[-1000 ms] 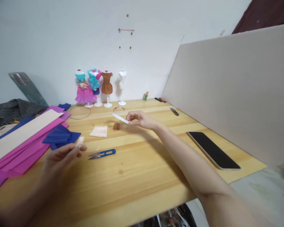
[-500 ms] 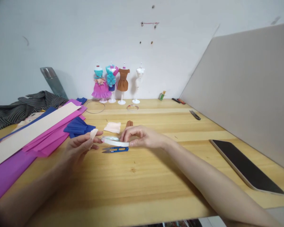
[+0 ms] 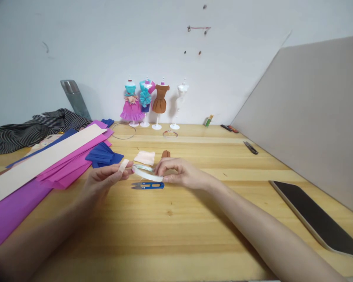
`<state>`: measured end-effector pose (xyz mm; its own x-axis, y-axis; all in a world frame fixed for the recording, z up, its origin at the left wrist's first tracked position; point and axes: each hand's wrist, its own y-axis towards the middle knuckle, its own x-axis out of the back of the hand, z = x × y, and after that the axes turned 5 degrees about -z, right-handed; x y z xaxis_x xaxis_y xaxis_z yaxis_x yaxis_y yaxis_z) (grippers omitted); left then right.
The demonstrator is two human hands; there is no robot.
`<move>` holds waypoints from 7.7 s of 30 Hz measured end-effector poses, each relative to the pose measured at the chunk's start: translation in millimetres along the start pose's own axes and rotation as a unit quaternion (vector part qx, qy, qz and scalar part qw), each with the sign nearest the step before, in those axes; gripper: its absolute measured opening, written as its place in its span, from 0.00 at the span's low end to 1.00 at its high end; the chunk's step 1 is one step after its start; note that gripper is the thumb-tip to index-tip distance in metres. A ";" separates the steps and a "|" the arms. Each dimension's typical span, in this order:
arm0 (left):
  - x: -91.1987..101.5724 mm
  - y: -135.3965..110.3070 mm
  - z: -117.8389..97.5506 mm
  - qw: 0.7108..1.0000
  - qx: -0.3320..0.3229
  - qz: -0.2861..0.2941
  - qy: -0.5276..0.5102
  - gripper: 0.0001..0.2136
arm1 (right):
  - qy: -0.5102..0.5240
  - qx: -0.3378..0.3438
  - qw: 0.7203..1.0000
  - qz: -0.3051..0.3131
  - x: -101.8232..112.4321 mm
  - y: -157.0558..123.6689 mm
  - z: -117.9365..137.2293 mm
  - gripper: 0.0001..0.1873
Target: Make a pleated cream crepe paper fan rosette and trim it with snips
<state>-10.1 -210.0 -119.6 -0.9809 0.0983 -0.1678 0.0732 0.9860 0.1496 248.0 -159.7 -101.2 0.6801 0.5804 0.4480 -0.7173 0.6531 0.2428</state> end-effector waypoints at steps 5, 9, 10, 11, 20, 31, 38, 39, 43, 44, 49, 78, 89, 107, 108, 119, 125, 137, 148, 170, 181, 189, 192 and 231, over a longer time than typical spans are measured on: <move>-3.0 -2.4 -3.5 0.999 -0.027 0.002 0.026 0.06 | -0.036 -0.007 0.999 -0.020 -0.5 0.1 -0.6 0.11; -1.8 -0.6 -3.2 0.998 -0.043 -0.003 0.051 0.07 | -0.055 -0.002 0.998 -0.017 -0.8 -0.2 0.3 0.11; -1.1 0.1 -2.8 0.997 -0.046 -0.003 0.062 0.08 | -0.061 -0.002 0.998 -0.016 -1.2 -0.3 0.7 0.12; -0.3 0.8 -2.3 0.996 -0.048 -0.002 0.072 0.08 | -0.066 -0.001 0.998 -0.015 -1.7 -0.5 1.0 0.12; 1.2 3.4 0.6 0.988 -0.091 0.012 0.122 0.07 | -0.100 0.030 0.995 -0.004 -5.9 -1.4 3.6 0.12; 3.1 6.6 -0.8 0.999 -0.005 -0.005 0.040 0.07 | -0.099 0.016 0.995 -0.028 -4.4 0.0 -3.5 0.10; 5.4 9.2 2.0 0.993 0.087 -0.032 -0.076 0.08 | -0.098 0.002 0.994 -0.047 -1.3 1.2 -8.7 0.09; 6.1 9.5 3.0 0.992 0.092 -0.037 -0.082 0.09 | -0.098 -0.003 0.994 -0.048 -1.4 0.9 -8.2 0.09; 7.9 10.8 4.0 0.988 0.110 -0.046 -0.098 0.09 | -0.124 -0.003 0.991 -0.054 -1.3 -0.3 -6.0 0.08; 7.9 11.0 3.3 0.987 0.113 -0.046 -0.100 0.09 | -0.140 0.003 0.989 -0.058 -1.1 -0.6 -5.9 0.07; 9.5 12.6 -0.7 0.983 0.135 -0.052 -0.110 0.11 | -0.202 0.034 0.976 -0.074 -1.1 -1.8 -6.7 0.06; 19.2 19.9 0.0 0.973 0.145 -0.074 -0.164 0.09 | -0.159 0.029 0.987 -0.013 -18.3 1.9 -17.9 0.08; 12.4 12.9 4.2 0.974 0.188 0.000 -0.130 0.08 | 0.025 -0.113 0.992 0.039 -15.1 -1.5 -17.8 0.08; 6.3 6.9 12.7 0.969 0.215 0.072 -0.101 0.07 | 0.014 -0.072 0.993 0.088 -5.3 -0.4 -0.6 0.10; 6.7 7.4 13.1 0.969 0.213 0.072 -0.101 0.07 | 0.011 -0.066 0.993 0.092 -4.3 -0.6 -0.8 0.12; 5.6 10.2 12.5 0.974 0.204 0.048 -0.082 0.06 | -0.271 0.092 0.958 -0.008 -21.1 2.9 -12.0 0.15; 6.4 10.2 16.5 0.975 0.202 0.044 -0.087 0.06 | -0.358 0.066 0.930 -0.057 -53.9 4.0 -11.8 0.11; 8.7 15.1 8.0 0.985 0.171 -0.012 -0.026 0.07 | -0.339 0.046 0.931 -0.124 -61.2 1.7 -17.6 0.04; 7.2 14.2 14.8 0.987 0.140 -0.084 0.017 0.09 | -0.344 0.079 0.906 -0.236 -59.7 0.8 -11.7 0.02; 13.1 13.6 9.2 0.980 0.122 0.123 0.099 0.11 | -0.307 0.141 0.920 -0.198 -61.9 -0.1 -3.9 0.03; 14.9 15.6 8.2 0.974 0.121 0.115 0.153 0.12 | -0.210 0.092 0.965 -0.131 -46.9 2.8 -14.7 0.07; 14.4 15.1 -2.5 0.969 -0.015 0.179 0.168 0.08 | -0.048 0.046 0.991 -0.118 -40.0 2.7 -17.0 0.08; 15.0 12.4 -5.5 0.966 -0.026 0.215 0.143 0.08 | 0.041 0.036 0.991 -0.119 -41.7 2.3 -19.5 0.11; 13.2 14.4 2.2 0.978 0.122 -0.019 -0.171 0.08 | 0.071 -0.169 0.979 -0.087 -66.8 1.9 5.4 0.07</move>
<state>-21.6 -194.2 -121.8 -0.8697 0.0586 -0.4901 0.1189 0.9886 -0.0928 200.4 -199.8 -126.0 0.8185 0.4927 0.2956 -0.5144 0.8575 -0.0049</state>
